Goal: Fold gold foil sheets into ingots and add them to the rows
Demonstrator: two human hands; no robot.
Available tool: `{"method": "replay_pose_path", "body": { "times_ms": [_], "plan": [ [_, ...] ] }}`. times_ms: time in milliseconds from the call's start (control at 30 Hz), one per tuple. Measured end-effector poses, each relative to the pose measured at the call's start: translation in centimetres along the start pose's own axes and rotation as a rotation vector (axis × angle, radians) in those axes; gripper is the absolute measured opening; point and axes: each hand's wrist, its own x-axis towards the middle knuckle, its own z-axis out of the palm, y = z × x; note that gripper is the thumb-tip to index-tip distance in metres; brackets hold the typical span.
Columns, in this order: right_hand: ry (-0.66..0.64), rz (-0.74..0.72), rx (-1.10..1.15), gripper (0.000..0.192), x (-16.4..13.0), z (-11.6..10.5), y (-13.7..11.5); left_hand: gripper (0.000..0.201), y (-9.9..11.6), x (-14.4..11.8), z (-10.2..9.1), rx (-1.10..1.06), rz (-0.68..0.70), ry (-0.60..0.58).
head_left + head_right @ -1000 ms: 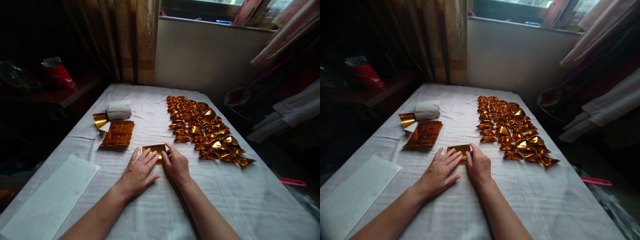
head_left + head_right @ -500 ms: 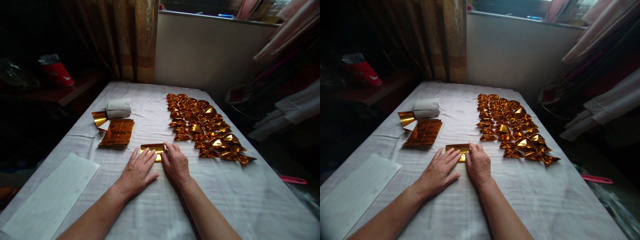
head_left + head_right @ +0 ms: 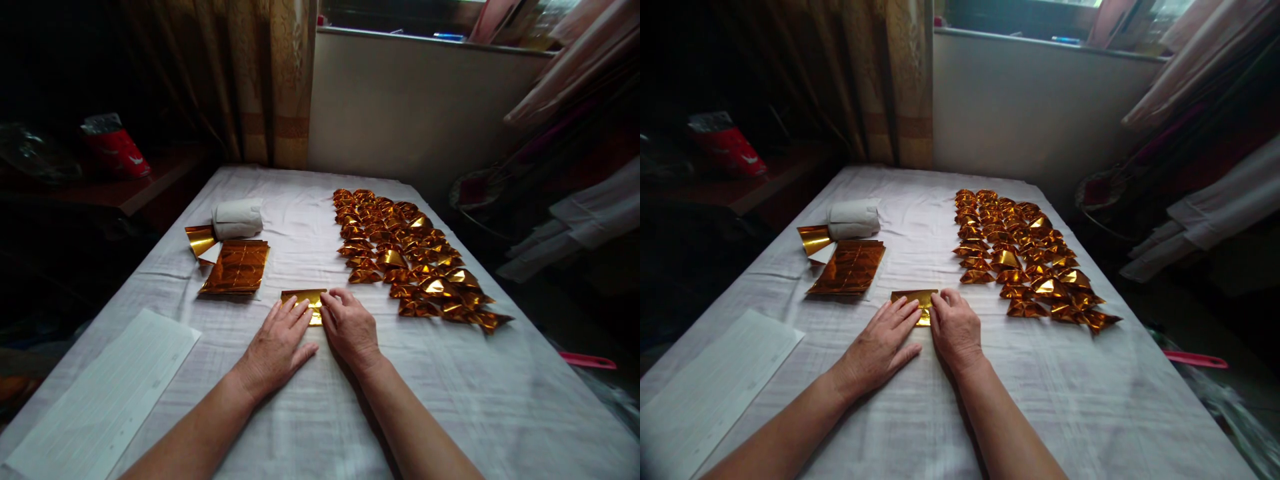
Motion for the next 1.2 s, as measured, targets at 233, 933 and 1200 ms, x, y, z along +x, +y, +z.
{"method": "replay_pose_path", "body": {
  "times_ms": [233,933,1200],
  "plan": [
    [-0.043,0.015,-0.009,0.025,0.2,-0.4,-0.4,0.053,0.1,0.1,-0.1,-0.021,-0.017,0.019],
    [-0.015,-0.006,0.048,0.046,-0.4,-0.5,-0.4,0.067,-2.1,-0.7,-2.4,-0.013,0.055,-0.254],
    [-0.051,-0.022,0.097,0.045,-0.6,-0.5,1.4,0.066,-2.1,-0.3,-4.1,-0.047,0.001,-0.420]
  ]
}}
